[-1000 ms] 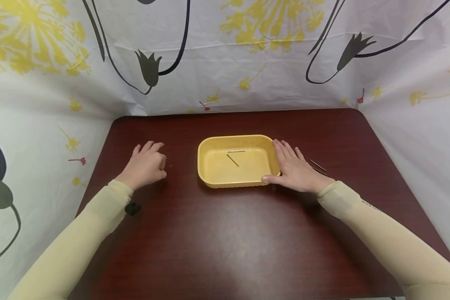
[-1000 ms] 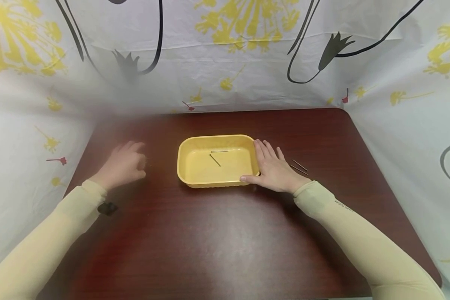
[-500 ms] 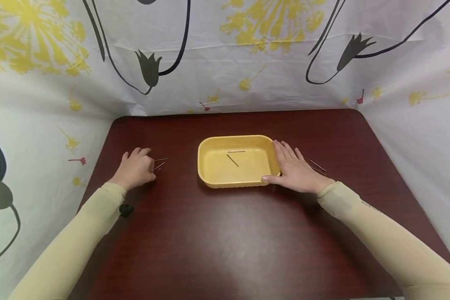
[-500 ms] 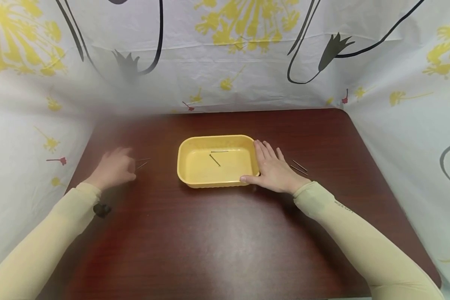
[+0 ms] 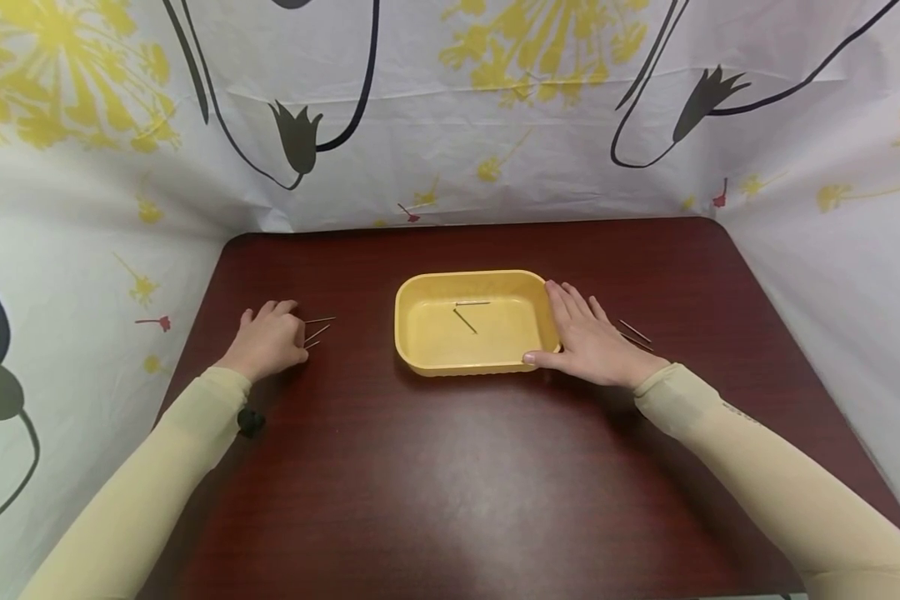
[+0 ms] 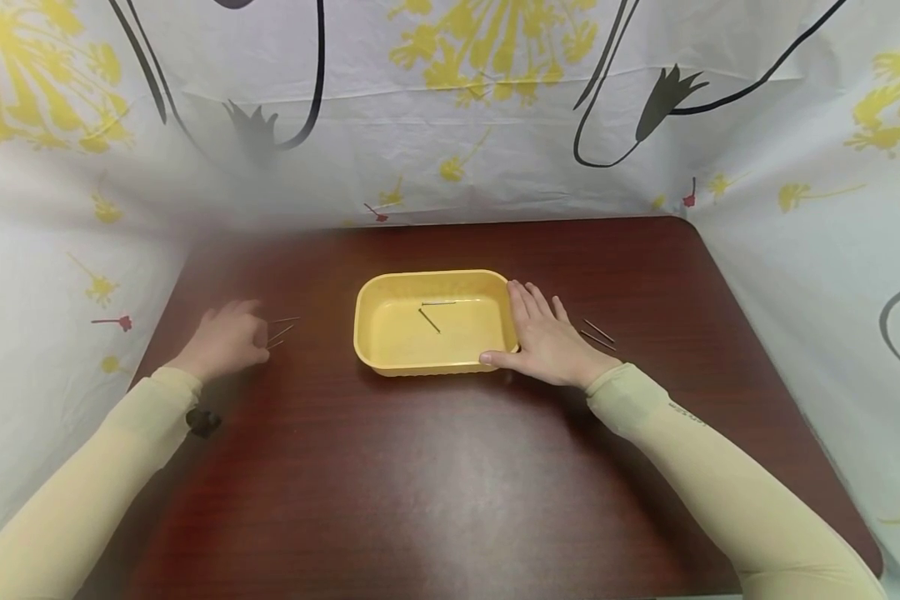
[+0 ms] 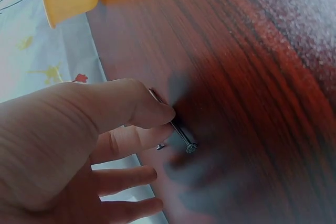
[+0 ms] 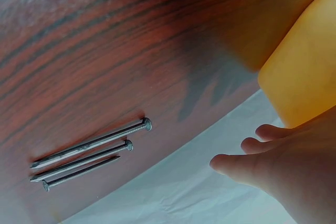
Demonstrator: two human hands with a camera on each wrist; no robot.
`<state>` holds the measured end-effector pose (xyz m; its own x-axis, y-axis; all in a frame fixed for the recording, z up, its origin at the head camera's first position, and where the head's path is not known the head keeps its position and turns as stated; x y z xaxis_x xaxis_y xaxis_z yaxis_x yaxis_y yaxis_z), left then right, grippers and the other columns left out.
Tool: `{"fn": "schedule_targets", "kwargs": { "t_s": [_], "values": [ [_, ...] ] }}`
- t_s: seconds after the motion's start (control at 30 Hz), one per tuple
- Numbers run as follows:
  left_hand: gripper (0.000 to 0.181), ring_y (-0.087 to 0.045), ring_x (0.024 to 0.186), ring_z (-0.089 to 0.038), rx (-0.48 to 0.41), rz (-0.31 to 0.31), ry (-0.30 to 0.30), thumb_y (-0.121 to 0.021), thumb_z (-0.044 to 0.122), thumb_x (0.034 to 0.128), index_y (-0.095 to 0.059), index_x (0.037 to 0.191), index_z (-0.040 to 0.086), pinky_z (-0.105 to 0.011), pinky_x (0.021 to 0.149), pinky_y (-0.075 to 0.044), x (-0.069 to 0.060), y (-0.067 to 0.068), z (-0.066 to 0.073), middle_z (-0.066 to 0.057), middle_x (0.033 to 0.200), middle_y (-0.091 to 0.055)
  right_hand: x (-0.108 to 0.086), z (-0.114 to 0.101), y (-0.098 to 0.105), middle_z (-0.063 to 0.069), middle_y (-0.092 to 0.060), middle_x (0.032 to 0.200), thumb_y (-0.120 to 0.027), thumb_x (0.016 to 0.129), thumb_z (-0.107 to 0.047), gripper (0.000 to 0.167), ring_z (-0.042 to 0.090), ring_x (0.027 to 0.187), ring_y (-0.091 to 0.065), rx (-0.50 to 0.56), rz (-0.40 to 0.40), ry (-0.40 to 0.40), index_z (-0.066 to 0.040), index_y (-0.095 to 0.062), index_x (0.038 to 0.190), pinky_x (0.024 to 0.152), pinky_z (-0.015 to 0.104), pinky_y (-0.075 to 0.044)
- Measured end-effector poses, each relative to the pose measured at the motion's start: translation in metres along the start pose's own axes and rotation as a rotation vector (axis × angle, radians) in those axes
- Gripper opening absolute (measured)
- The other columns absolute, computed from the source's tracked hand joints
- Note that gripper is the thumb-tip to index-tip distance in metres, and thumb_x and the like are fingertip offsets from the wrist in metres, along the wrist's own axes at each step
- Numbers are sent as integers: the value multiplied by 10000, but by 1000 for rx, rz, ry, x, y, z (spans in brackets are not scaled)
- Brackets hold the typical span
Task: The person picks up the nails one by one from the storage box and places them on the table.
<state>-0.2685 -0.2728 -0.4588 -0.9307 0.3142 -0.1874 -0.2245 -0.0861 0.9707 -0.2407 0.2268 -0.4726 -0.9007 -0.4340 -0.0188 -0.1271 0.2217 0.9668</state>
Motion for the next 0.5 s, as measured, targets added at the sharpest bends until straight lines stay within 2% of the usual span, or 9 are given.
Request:
{"fn": "schedule_targets", "kwargs": {
  "t_s": [0.17,0.5],
  "values": [
    [172,-310,1384,-481,2,8,4,-778,182,824,-665,700,145,-785,1042,-135,-1,1,0,-288,1499,-397,0,0,0,163,-80,1669,-525,827,-820,1227,349,1524,-75,-3,7,7,-45,16,1610,1134,673,-119],
    [169,-311,1394,-425,-3,89,-30,-774,173,826,-639,736,126,-788,1053,-93,-3,7,8,-282,1437,-446,0,-1,2,161,-76,1670,-523,820,-828,1234,348,1526,-68,3,2,4,-44,11,1610,1140,668,-104]
  ]
}}
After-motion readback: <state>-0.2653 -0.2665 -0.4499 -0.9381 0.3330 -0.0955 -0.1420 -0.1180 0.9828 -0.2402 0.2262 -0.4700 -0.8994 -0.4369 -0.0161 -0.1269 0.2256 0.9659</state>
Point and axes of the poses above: each hand's wrist, its own x-axis towards the middle knuckle, its own y-axis out of the back of the hand, z = x × y, the point moved 1 cm from there along x, towards the middle knuckle
